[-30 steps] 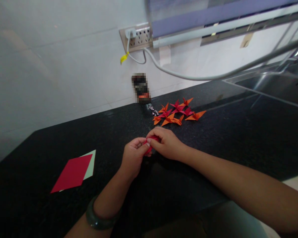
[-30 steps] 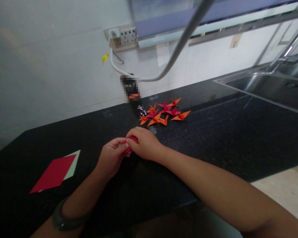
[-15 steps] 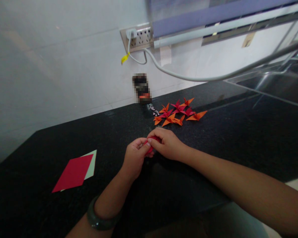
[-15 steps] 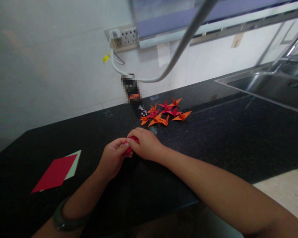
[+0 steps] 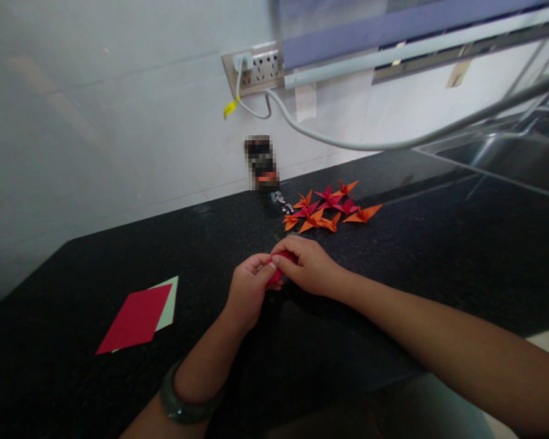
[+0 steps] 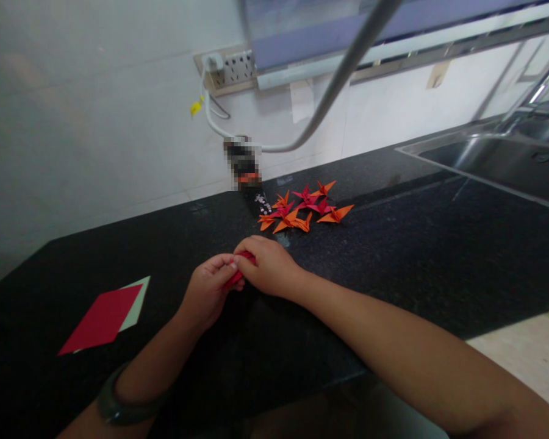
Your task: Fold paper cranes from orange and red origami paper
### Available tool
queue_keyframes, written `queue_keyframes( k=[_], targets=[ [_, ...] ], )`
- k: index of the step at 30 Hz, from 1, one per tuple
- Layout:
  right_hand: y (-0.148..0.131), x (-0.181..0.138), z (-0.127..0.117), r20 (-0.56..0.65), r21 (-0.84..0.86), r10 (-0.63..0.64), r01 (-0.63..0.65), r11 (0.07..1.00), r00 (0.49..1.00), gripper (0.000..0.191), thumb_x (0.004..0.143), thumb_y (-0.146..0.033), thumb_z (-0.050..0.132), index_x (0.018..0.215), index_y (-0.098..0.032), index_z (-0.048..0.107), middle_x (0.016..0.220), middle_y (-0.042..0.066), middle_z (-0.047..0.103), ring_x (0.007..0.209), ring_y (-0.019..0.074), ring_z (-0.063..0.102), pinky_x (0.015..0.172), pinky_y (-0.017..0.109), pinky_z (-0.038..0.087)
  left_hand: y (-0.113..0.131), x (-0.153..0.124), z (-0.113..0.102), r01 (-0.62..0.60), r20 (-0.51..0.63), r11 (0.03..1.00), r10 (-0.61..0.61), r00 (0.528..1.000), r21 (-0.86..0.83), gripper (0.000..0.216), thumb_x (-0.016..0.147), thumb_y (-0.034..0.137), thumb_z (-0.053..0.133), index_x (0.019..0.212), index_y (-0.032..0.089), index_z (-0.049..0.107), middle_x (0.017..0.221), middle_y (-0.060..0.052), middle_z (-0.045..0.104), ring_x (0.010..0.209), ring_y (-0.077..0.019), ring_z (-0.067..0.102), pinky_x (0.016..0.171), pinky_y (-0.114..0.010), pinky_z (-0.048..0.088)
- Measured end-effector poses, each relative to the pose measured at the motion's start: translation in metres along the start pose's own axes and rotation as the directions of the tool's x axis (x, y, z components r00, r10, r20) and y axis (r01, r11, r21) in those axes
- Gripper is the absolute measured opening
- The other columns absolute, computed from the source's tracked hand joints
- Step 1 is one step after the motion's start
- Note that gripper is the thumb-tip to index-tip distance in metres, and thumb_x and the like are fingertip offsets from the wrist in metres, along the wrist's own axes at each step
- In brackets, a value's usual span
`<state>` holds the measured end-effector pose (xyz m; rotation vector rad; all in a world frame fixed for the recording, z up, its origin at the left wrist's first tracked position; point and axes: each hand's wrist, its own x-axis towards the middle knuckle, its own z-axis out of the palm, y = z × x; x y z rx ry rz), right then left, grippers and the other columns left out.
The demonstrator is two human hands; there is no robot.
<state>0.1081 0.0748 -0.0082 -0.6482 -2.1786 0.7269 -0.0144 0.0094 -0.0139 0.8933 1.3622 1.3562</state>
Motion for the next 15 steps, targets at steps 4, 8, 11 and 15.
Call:
queue_keyframes(
  k=[4,8,11,15],
  targets=[
    [0.0002,0.0005,-0.0001,0.005,-0.013,0.013,-0.013,1.000,1.000,0.010,0.075,-0.012,0.051,0.077,-0.014,0.061,0.074,0.003,0.060,0.071,0.0129,0.053,0.066,0.024,0.040,0.0003,-0.0004,0.0005,0.012,0.011,1.000,-0.012,1.000,-0.022,0.015,0.065,0.025,0.064,0.074,0.013,0.059,0.057,0.002,0.058,0.047,-0.0077,0.052,0.048,-0.020,0.043],
    [0.0008,0.0003,0.0005,0.001,-0.015,0.012,-0.012,1.000,1.000,0.010,0.075,-0.013,0.051,0.078,-0.015,0.061,0.075,0.003,0.060,0.072,0.0129,0.053,0.067,0.024,0.041,0.0006,-0.0001,0.0006,0.027,0.019,0.999,-0.026,0.999,-0.035,0.015,0.067,0.025,0.062,0.075,0.013,0.059,0.057,0.002,0.057,0.048,-0.0077,0.053,0.048,-0.019,0.043],
    [0.0009,0.0001,0.0009,0.002,-0.016,0.020,-0.020,1.000,1.000,0.010,0.075,-0.013,0.052,0.077,-0.016,0.061,0.076,0.003,0.060,0.073,0.0130,0.053,0.067,0.025,0.041,0.0001,0.0007,0.0003,0.022,0.028,0.999,-0.021,0.999,-0.029,0.015,0.068,0.026,0.062,0.076,0.013,0.059,0.057,0.002,0.057,0.048,-0.0076,0.052,0.048,-0.019,0.043],
    [0.0008,0.0000,0.0006,0.004,-0.016,0.020,-0.020,1.000,1.000,0.010,0.074,-0.012,0.051,0.077,-0.015,0.061,0.075,0.003,0.060,0.072,0.0131,0.053,0.067,0.025,0.040,-0.0002,0.0009,0.0002,0.003,0.031,1.000,-0.003,1.000,0.009,0.016,0.067,0.027,0.063,0.077,0.014,0.060,0.058,0.002,0.058,0.049,-0.0077,0.052,0.049,-0.019,0.043]
  ],
)
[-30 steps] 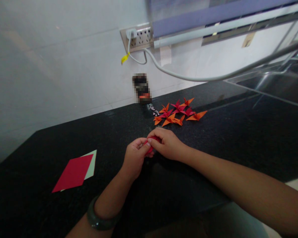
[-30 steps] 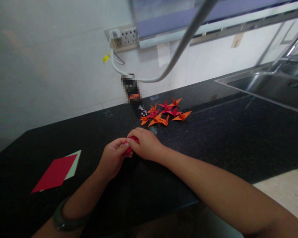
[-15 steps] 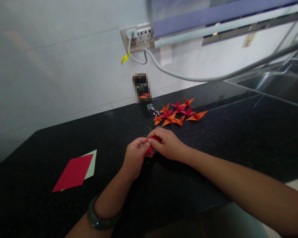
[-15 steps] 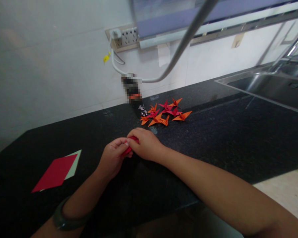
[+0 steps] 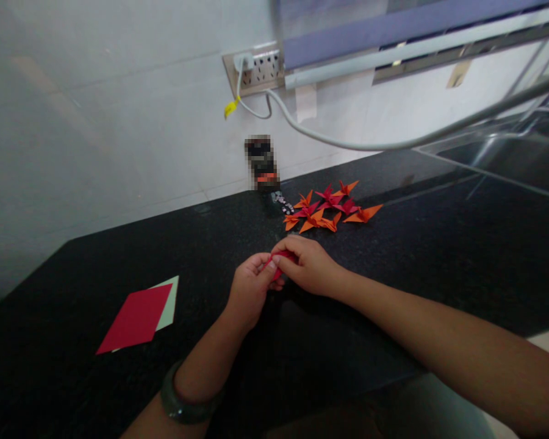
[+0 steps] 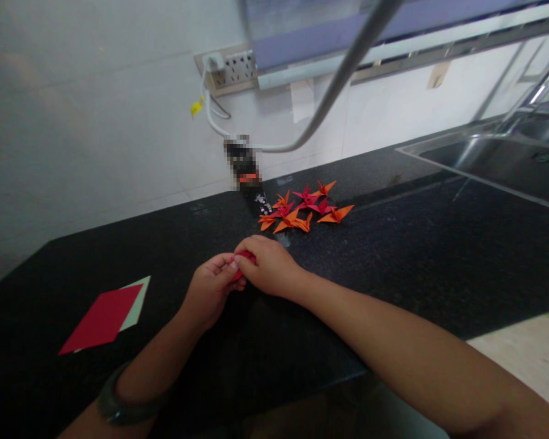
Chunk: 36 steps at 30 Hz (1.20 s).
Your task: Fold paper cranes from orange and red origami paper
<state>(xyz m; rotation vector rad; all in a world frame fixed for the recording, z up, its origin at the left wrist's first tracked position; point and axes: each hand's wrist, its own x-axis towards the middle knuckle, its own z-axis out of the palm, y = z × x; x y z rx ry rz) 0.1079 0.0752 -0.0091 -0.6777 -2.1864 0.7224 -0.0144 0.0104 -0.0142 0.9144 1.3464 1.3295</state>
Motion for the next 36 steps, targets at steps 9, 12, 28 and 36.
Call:
queue_keyframes(
  k=[9,12,28,36],
  targets=[
    [0.0001,-0.0006,0.0006,-0.007,0.001,0.003,-0.003,1.000,1.000,0.011,0.075,-0.013,0.051,0.077,-0.015,0.061,0.075,0.003,0.060,0.072,0.0131,0.053,0.067,0.025,0.041,-0.0011,0.0000,0.0001,0.000,-0.019,1.000,0.000,1.000,0.018,0.016,0.068,0.027,0.062,0.075,0.013,0.059,0.057,0.002,0.057,0.049,-0.0075,0.051,0.047,-0.019,0.042],
    [0.0000,-0.0008,0.0006,-0.008,0.003,-0.002,0.002,1.000,1.000,0.011,0.075,-0.012,0.051,0.077,-0.014,0.061,0.075,0.003,0.060,0.072,0.0130,0.053,0.066,0.025,0.041,0.0001,-0.0003,0.0004,0.003,-0.024,1.000,-0.002,1.000,0.027,0.015,0.068,0.027,0.061,0.075,0.014,0.059,0.057,0.002,0.057,0.049,-0.0076,0.052,0.048,-0.019,0.042],
    [-0.0021,-0.0018,-0.0002,0.008,-0.003,-0.006,0.006,1.000,1.000,0.011,0.076,-0.014,0.051,0.078,-0.014,0.061,0.075,0.004,0.061,0.072,0.0126,0.053,0.067,0.024,0.040,0.0015,-0.0015,0.0013,-0.010,-0.032,0.998,0.012,0.999,0.066,0.010,0.071,0.023,0.055,0.072,0.013,0.057,0.056,0.002,0.056,0.049,-0.0077,0.051,0.048,-0.019,0.041],
    [-0.0004,-0.0010,-0.0005,0.023,-0.017,-0.003,0.004,1.000,1.000,0.012,0.077,-0.015,0.050,0.079,-0.014,0.061,0.077,0.004,0.061,0.073,0.0131,0.053,0.067,0.024,0.040,0.0023,-0.0022,0.0013,0.011,-0.042,0.996,-0.008,0.999,0.089,0.012,0.070,0.025,0.055,0.073,0.014,0.056,0.055,0.002,0.056,0.049,-0.0087,0.051,0.047,-0.019,0.041]
  ],
)
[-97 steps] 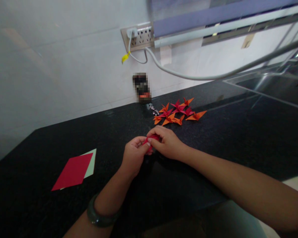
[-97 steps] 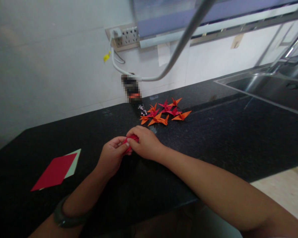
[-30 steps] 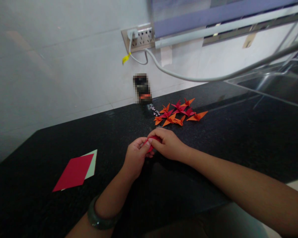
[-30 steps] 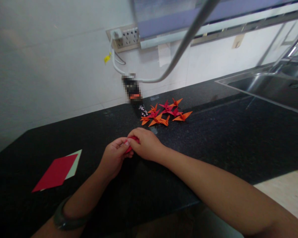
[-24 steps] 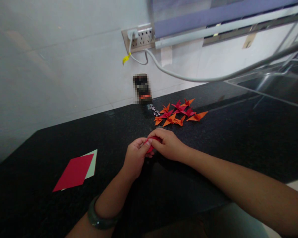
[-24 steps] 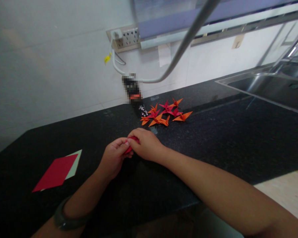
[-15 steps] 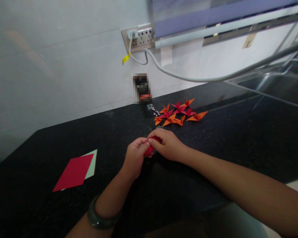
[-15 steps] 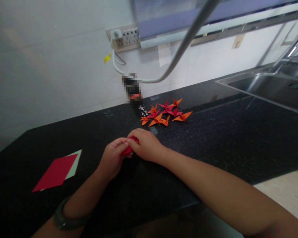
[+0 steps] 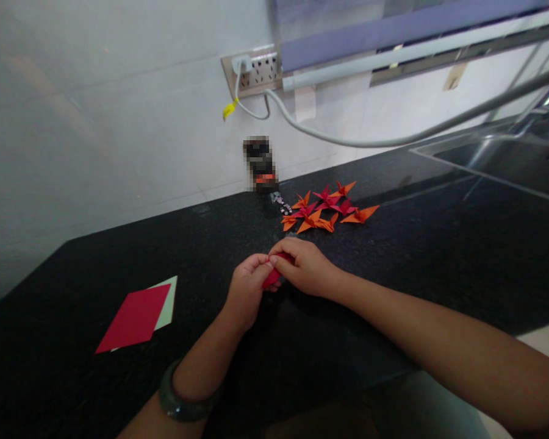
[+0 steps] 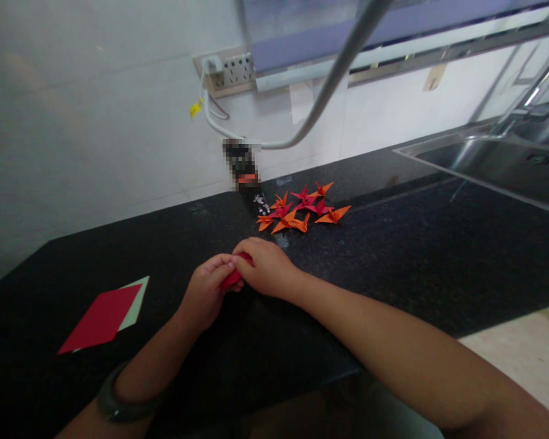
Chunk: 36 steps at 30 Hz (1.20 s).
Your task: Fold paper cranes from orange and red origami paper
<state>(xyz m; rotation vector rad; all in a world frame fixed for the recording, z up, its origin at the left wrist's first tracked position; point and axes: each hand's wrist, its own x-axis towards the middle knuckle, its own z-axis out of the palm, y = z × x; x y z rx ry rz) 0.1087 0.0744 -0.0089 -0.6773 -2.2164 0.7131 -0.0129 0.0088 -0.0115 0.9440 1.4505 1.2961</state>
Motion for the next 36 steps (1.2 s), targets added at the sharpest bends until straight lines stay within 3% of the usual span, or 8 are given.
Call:
queue_keyframes(
  k=[36],
  targets=[
    [0.0004,-0.0001,-0.0001,0.030,0.010,0.041,-0.042,0.999,0.999,0.012,0.077,-0.015,0.049,0.079,-0.015,0.061,0.077,0.004,0.061,0.073,0.0130,0.054,0.068,0.024,0.040,0.0012,-0.0003,0.0012,-0.021,-0.001,0.998,0.021,1.000,0.064,0.011,0.071,0.025,0.053,0.070,0.014,0.055,0.053,0.003,0.054,0.048,-0.0086,0.050,0.047,-0.020,0.040]
  ],
)
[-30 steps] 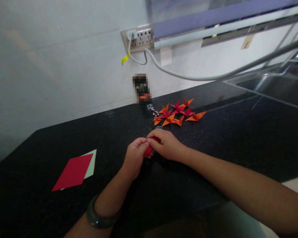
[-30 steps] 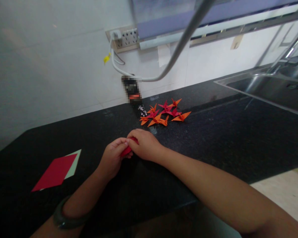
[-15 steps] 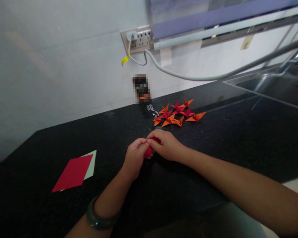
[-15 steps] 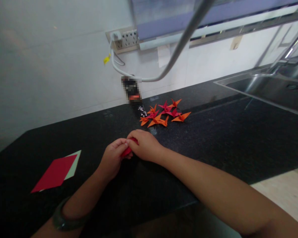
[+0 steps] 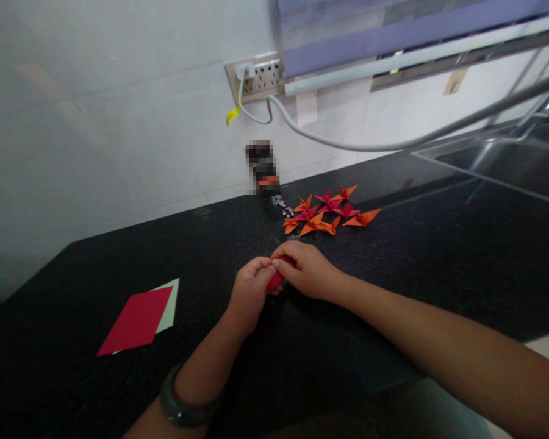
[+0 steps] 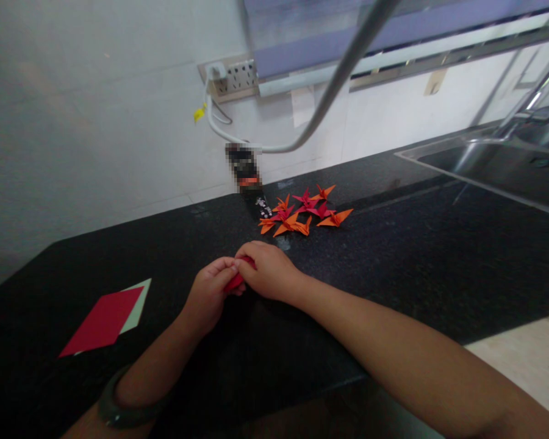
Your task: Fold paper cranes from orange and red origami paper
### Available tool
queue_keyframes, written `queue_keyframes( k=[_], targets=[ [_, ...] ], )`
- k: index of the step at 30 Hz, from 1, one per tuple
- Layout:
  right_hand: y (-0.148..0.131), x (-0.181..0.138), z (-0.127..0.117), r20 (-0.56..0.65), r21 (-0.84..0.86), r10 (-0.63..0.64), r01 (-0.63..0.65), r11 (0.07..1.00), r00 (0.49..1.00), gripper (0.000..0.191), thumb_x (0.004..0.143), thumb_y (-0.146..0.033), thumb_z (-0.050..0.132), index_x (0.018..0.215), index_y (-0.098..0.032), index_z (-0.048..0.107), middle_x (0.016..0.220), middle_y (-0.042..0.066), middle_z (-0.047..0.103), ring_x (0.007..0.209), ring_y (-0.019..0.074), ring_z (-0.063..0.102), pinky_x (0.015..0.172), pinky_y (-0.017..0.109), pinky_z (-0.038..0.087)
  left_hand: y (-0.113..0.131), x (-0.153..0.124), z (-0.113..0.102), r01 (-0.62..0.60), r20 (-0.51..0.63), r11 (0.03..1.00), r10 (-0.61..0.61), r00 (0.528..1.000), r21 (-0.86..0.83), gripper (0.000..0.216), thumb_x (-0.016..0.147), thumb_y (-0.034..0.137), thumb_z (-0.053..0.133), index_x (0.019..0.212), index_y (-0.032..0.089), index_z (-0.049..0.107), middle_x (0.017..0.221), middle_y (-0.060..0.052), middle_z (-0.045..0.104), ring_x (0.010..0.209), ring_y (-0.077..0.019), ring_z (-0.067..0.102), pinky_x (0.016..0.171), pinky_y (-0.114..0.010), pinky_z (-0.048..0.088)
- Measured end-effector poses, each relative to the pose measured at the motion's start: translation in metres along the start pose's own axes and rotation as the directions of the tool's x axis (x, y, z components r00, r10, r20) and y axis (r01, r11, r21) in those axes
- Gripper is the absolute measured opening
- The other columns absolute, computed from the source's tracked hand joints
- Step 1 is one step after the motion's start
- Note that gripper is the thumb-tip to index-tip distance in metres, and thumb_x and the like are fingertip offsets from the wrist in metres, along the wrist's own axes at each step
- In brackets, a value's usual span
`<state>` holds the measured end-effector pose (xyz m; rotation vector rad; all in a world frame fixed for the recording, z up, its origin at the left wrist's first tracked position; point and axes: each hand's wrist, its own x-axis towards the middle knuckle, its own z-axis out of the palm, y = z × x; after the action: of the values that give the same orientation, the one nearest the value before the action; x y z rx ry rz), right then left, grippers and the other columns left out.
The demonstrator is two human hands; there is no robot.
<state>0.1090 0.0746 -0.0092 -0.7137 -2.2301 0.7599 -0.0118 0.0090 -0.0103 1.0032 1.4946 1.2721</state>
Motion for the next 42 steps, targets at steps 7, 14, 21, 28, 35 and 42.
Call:
queue_keyframes(
  k=[7,14,21,28,35,42],
  targets=[
    [0.0011,0.0003,0.0013,0.000,-0.004,0.000,0.000,1.000,1.000,0.012,0.077,-0.015,0.049,0.079,-0.015,0.061,0.077,0.003,0.061,0.073,0.0125,0.054,0.067,0.024,0.040,0.0005,0.0006,0.0000,0.008,-0.005,1.000,-0.008,1.000,-0.003,0.010,0.069,0.025,0.054,0.069,0.015,0.055,0.053,0.003,0.054,0.049,-0.0092,0.051,0.047,-0.020,0.041],
    [0.0012,0.0010,0.0008,0.011,-0.016,0.005,-0.004,1.000,1.000,0.012,0.077,-0.015,0.049,0.078,-0.014,0.061,0.077,0.004,0.061,0.073,0.0131,0.054,0.066,0.024,0.040,-0.0022,0.0012,-0.0011,0.000,0.009,0.999,0.000,1.000,0.036,0.011,0.072,0.026,0.053,0.071,0.015,0.055,0.055,0.003,0.055,0.050,-0.0091,0.051,0.048,-0.020,0.041],
    [0.0007,0.0003,0.0006,0.043,-0.025,0.037,-0.036,0.999,0.998,0.012,0.077,-0.016,0.049,0.079,-0.015,0.061,0.076,0.003,0.061,0.071,0.0123,0.053,0.065,0.023,0.039,-0.0018,0.0013,-0.0009,0.020,0.014,0.999,-0.021,1.000,0.047,0.011,0.071,0.025,0.052,0.070,0.015,0.055,0.055,0.002,0.055,0.050,-0.0097,0.052,0.047,-0.021,0.041],
    [-0.0010,0.0001,-0.0008,0.079,-0.045,0.089,-0.085,0.995,0.993,0.011,0.077,-0.018,0.049,0.079,-0.015,0.060,0.075,0.003,0.061,0.068,0.0121,0.053,0.062,0.023,0.038,-0.0013,0.0014,0.0011,0.033,0.003,0.996,-0.033,0.999,0.081,0.010,0.068,0.025,0.053,0.067,0.015,0.055,0.054,0.002,0.055,0.048,-0.0099,0.051,0.047,-0.021,0.041],
    [-0.0010,0.0002,-0.0009,0.094,-0.068,0.099,-0.093,0.993,0.991,0.011,0.077,-0.017,0.049,0.078,-0.016,0.059,0.073,0.002,0.060,0.067,0.0120,0.052,0.060,0.022,0.036,-0.0023,0.0016,0.0023,0.025,0.000,0.996,-0.025,1.000,0.082,0.012,0.067,0.026,0.054,0.068,0.015,0.056,0.055,0.001,0.057,0.048,-0.0102,0.052,0.048,-0.022,0.041],
    [-0.0013,0.0002,-0.0015,0.104,-0.112,0.103,-0.091,0.990,0.989,0.011,0.078,-0.020,0.048,0.078,-0.016,0.058,0.073,0.002,0.060,0.066,0.0122,0.052,0.059,0.022,0.035,-0.0050,0.0018,0.0019,0.016,0.016,0.994,-0.018,1.000,0.112,0.013,0.069,0.026,0.052,0.071,0.014,0.058,0.058,0.000,0.058,0.050,-0.0105,0.053,0.049,-0.022,0.042]
  ],
)
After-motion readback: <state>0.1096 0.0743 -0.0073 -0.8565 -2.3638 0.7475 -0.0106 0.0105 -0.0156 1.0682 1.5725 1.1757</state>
